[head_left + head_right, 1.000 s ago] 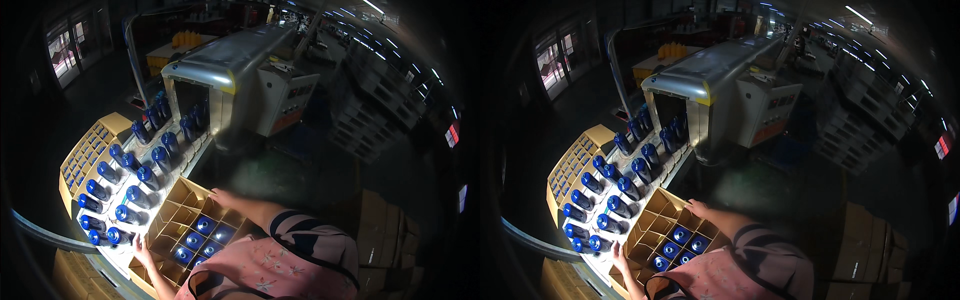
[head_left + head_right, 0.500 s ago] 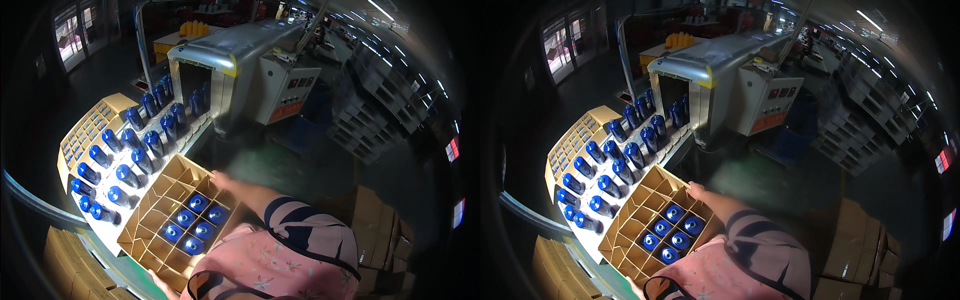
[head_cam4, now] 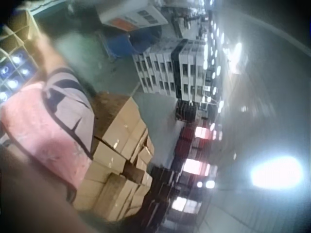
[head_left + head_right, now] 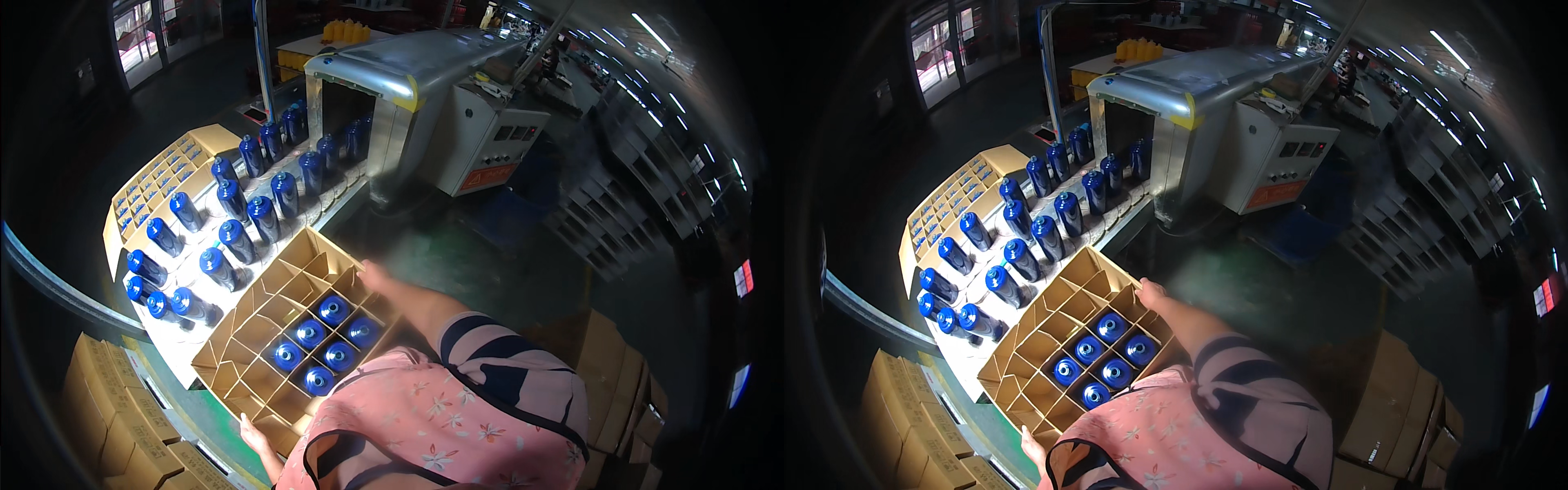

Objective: The person places blue bottles from a conveyor belt into a cardboard box with compartments. They handle the bottles one at a time, occasionally inspecting a bottle before placing it in the box. The person continues filling the box until it is full, then moves to a new box and repeats the process.

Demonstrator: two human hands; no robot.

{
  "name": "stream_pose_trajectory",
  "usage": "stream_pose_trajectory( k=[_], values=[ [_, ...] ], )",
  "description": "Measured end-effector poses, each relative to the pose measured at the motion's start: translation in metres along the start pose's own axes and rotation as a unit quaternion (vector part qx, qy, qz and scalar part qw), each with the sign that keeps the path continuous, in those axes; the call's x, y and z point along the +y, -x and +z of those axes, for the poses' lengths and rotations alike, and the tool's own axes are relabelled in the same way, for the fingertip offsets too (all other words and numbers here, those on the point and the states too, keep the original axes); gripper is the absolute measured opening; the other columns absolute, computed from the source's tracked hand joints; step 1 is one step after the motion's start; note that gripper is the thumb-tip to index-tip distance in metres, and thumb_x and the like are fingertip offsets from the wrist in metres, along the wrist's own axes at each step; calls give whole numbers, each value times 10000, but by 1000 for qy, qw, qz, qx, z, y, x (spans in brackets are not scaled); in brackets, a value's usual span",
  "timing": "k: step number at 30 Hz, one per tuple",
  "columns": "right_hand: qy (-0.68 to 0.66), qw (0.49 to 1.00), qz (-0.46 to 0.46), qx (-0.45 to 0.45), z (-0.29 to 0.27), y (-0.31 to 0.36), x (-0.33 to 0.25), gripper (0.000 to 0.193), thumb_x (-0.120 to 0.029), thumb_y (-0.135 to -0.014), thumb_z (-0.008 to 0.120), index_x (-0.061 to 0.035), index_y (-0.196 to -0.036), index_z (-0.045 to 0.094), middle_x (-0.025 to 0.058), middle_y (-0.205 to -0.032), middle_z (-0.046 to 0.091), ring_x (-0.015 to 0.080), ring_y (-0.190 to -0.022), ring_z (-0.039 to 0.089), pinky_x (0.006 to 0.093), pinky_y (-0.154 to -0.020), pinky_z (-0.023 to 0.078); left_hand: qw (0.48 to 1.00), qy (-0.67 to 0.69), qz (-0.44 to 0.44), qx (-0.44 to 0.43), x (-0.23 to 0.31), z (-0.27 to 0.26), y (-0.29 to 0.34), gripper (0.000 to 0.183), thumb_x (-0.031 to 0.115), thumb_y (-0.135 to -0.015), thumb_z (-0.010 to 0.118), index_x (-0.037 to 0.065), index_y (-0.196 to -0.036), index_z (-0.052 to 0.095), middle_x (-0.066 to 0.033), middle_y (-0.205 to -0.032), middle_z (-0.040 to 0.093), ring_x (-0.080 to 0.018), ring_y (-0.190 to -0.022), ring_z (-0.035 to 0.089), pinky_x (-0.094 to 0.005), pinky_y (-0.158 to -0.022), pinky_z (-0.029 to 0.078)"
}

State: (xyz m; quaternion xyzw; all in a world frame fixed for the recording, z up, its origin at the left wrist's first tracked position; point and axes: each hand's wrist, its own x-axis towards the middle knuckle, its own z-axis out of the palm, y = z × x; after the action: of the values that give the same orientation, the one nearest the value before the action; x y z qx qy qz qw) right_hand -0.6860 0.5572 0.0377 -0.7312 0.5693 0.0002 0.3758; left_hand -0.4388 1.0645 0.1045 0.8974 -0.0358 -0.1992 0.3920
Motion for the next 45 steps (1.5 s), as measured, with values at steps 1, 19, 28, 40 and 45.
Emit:
stream_pose_trajectory(
  k=[1, 19, 28, 40, 45],
  values=[
    [15, 999, 16, -27, 1, 3, -1, 390, -308, -899, 606, -92, -1215, 529, 188, -1138, 639, 367, -1080, 597, 440, -921, 479, 1000, 8, 19, -4, -3, -1, 0, 551, 409, -995, 449, -93, -1174, 586, -230, -1045, 649, -277, -883, 560, -392, -854, 431],
    [95, 994, -28, 48, -18, 5, -10, 343, -325, -886, 607, -104, -1146, 566, 208, -1022, 669, 401, -977, 626, 483, -836, 493, 996, -19, -78, 24, -2, 11, -1, 508, 474, -942, 481, 4, -1067, 626, -222, -961, 642, -361, -897, 587, -425, -841, 428],
    [108, 992, -11, 56, -12, 15, -18, 337, -311, -876, 617, -117, -1147, 563, 197, -1012, 672, 403, -964, 624, 486, -822, 492, 995, -27, -85, 35, -10, 3, -1, 527, 459, -952, 484, -8, -1161, 609, -198, -995, 653, -306, -915, 599, -393, -856, 432],
    [120, 992, -14, 44, -15, 18, -22, 332, -327, -895, 600, -113, -1143, 546, 210, -1004, 671, 404, -981, 623, 495, -844, 482, 994, -51, -95, 28, -8, 3, -3, 485, 455, -957, 492, -16, -984, 606, -156, -783, 579, -271, -737, 516, -396, -752, 427],
    [127, 991, -13, 41, -9, 18, -24, 346, -337, -899, 596, -109, -1152, 538, 220, -999, 668, 413, -978, 620, 505, -844, 480, 994, -25, -95, 39, -6, -5, 2, 458, 434, -956, 492, -11, -960, 599, -132, -746, 539, -254, -709, 486, -383, -718, 419]
  ],
)
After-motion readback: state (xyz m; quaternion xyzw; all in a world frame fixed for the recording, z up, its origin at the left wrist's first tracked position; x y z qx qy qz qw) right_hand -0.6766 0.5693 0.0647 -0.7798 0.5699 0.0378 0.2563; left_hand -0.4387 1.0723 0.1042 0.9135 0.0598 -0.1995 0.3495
